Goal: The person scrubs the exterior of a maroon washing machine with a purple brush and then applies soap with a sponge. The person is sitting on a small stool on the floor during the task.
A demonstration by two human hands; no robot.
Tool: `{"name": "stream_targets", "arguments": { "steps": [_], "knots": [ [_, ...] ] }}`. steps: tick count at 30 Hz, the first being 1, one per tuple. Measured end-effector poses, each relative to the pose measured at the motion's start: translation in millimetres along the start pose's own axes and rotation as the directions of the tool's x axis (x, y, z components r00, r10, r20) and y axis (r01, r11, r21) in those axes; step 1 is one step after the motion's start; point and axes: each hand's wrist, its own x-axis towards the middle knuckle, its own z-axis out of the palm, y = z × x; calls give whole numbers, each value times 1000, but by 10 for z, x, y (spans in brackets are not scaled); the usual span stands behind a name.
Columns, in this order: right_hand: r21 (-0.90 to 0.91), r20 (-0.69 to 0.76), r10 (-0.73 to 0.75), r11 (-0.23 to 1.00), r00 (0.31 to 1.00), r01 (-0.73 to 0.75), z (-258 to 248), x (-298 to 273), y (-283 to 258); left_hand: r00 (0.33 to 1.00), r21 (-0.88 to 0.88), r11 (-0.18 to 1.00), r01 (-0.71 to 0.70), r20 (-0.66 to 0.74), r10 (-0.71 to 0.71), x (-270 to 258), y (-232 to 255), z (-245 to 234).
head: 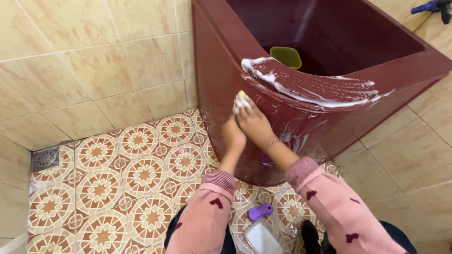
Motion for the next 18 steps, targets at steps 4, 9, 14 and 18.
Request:
{"name": "stream_targets", "arguments": {
  "steps": [4,9,14,18],
  "knots": [
    [168,128,-91,983,988,69,101,-600,-89,975,332,942,-44,219,-31,-280,-353,286],
    [287,159,-63,958,985,14,-187,-1127,160,949,299,950,-88,315,-12,-699,-80,500],
    [204,13,139,969,990,-139,-502,-1235,598,940,78,965,-251,258,224,-779,663,178],
    [132,-105,218,970,970,-203,-602,-1311,664,855,91,858,-505,193,482,-781,912,-77]
  ]
}}
